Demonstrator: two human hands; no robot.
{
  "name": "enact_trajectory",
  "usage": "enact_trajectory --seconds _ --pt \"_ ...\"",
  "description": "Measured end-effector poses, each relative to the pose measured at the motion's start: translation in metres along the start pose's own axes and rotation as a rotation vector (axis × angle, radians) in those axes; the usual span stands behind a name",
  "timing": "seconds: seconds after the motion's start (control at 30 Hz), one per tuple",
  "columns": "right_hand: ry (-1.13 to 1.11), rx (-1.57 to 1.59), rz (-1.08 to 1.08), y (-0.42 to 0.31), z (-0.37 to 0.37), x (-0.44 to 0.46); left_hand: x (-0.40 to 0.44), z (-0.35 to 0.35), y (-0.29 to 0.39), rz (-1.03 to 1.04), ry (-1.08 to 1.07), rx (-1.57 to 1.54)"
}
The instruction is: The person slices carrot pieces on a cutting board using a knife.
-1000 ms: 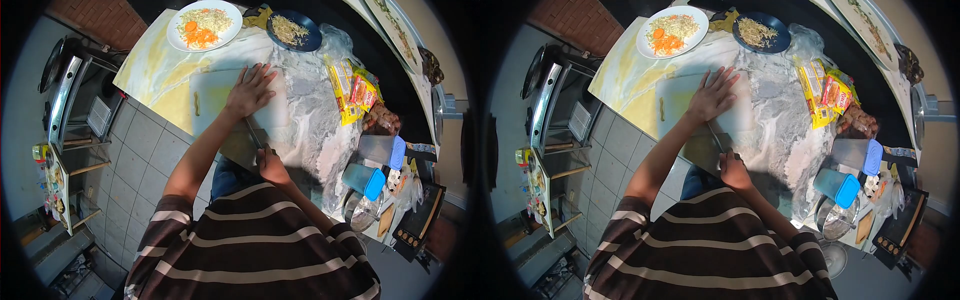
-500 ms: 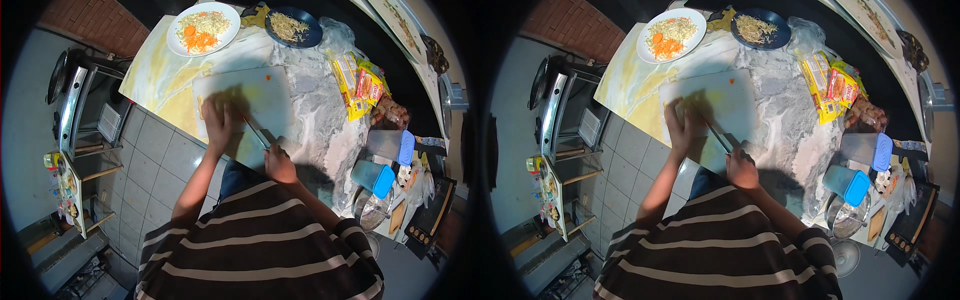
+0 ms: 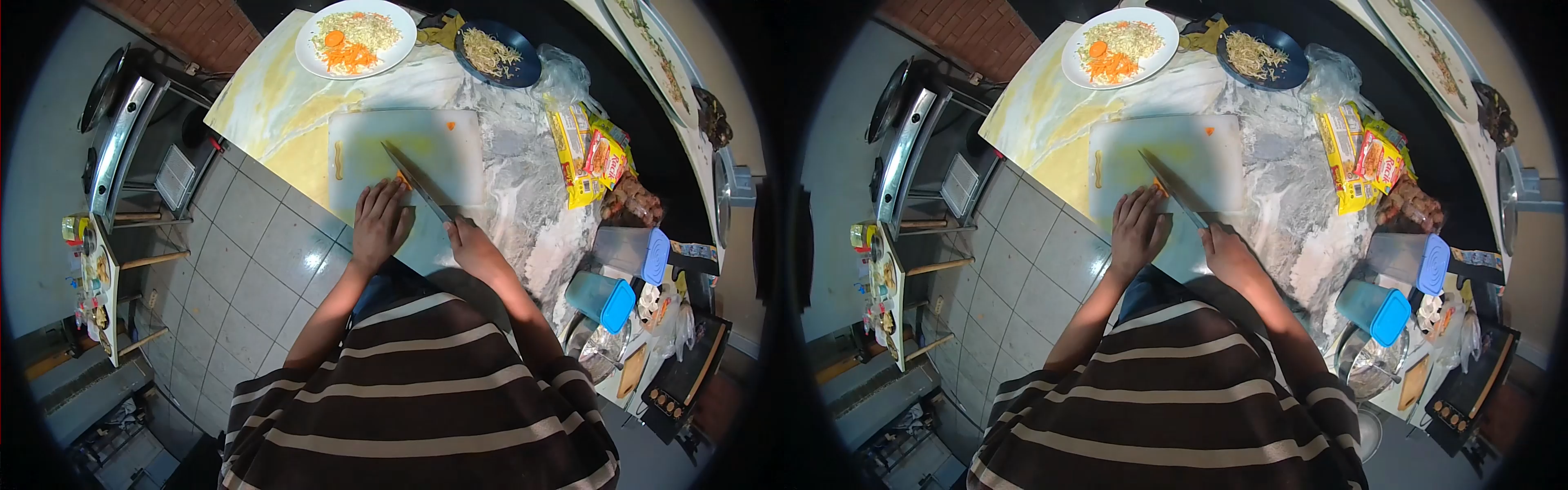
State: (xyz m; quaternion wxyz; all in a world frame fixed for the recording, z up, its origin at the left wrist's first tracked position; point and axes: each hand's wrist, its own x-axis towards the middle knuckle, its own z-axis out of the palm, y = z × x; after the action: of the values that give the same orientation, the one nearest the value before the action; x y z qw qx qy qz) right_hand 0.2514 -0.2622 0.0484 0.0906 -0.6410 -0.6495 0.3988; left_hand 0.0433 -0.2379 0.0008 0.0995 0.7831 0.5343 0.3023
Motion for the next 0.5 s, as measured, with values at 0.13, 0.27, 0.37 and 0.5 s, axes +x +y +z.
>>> enact_trajectory --seconds 0.13,0.27,0.37,0.5 --pt "0.117 -0.090 -0.067 0.003 0.017 0.000 -0.001 0.001 -0.001 -0.003 0.014 0.009" --pt "0.198 -0.288 -0.019 0.009 0.028 -0.015 -0.001 0.003 -0.002 0.001 0.046 0.022" --pt "0.297 -0.247 -0.143 0.040 0.037 -0.011 -0.004 0.004 -0.003 0.009 0.039 0.031" --pt "-0.119 0.569 0.179 0.031 0.006 -0.013 0.000 0.001 0.002 -0.003 0.042 -0.019"
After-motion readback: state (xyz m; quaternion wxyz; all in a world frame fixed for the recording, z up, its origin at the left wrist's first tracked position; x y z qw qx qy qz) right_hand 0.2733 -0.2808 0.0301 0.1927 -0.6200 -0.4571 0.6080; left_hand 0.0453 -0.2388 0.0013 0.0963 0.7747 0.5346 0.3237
